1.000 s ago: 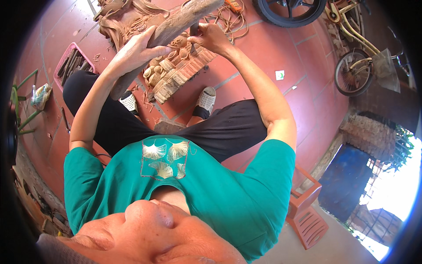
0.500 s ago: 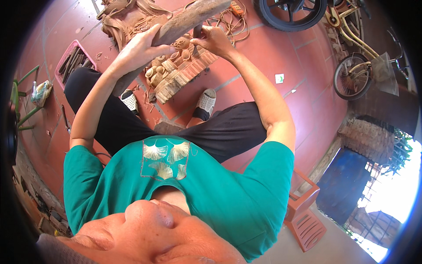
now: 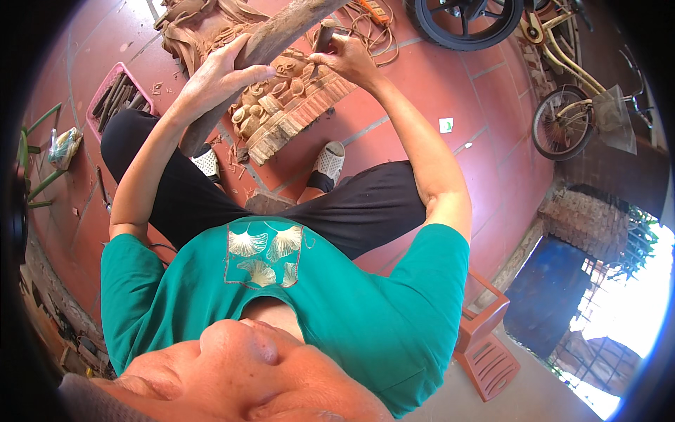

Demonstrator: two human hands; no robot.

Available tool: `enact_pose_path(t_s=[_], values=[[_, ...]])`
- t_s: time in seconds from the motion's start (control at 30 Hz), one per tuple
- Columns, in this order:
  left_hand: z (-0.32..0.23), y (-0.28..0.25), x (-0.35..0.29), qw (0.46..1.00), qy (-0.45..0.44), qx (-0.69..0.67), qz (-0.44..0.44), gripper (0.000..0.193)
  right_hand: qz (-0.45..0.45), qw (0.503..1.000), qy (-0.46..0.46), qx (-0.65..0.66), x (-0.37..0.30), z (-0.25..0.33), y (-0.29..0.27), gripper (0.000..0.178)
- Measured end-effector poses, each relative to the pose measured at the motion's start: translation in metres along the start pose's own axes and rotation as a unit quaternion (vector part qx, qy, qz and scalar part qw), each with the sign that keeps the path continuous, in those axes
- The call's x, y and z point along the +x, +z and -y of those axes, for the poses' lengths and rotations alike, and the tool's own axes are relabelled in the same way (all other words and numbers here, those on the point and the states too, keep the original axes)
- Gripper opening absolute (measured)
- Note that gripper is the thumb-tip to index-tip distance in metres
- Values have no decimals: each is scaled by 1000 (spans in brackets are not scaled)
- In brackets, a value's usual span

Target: The person is carving a wooden object using a chisel and mallet. They repeatedly strike the chisel to shape the wood, which is held between their legs. The person occasionally adjusts the chisel and the wood to continue the carving process.

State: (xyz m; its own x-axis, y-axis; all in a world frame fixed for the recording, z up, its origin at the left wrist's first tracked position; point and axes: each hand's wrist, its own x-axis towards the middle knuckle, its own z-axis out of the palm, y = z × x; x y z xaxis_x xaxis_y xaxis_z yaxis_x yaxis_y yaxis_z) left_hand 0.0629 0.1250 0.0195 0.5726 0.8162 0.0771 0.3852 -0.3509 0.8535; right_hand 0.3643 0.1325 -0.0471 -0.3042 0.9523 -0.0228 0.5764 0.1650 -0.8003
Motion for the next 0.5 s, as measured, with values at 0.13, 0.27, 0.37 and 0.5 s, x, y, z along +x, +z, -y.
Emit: enact_pose_path(t_s=[0.13,0.27,0.37,0.5], values=[[-1,0,0,1000,11,-10,-1,71,-1,1000,-2,23,-1,4,0,22],[-9,-3,0,999,16,-47,4,71,-1,1000,5,15,-2,8,0,24],[-6,0,0,998,28,-53,-10,69,0,1000,5,12,0,5,1,26],[-13,1,0,997,14,-71,-12,66,0,1000,6,-9,5,-3,5,30]])
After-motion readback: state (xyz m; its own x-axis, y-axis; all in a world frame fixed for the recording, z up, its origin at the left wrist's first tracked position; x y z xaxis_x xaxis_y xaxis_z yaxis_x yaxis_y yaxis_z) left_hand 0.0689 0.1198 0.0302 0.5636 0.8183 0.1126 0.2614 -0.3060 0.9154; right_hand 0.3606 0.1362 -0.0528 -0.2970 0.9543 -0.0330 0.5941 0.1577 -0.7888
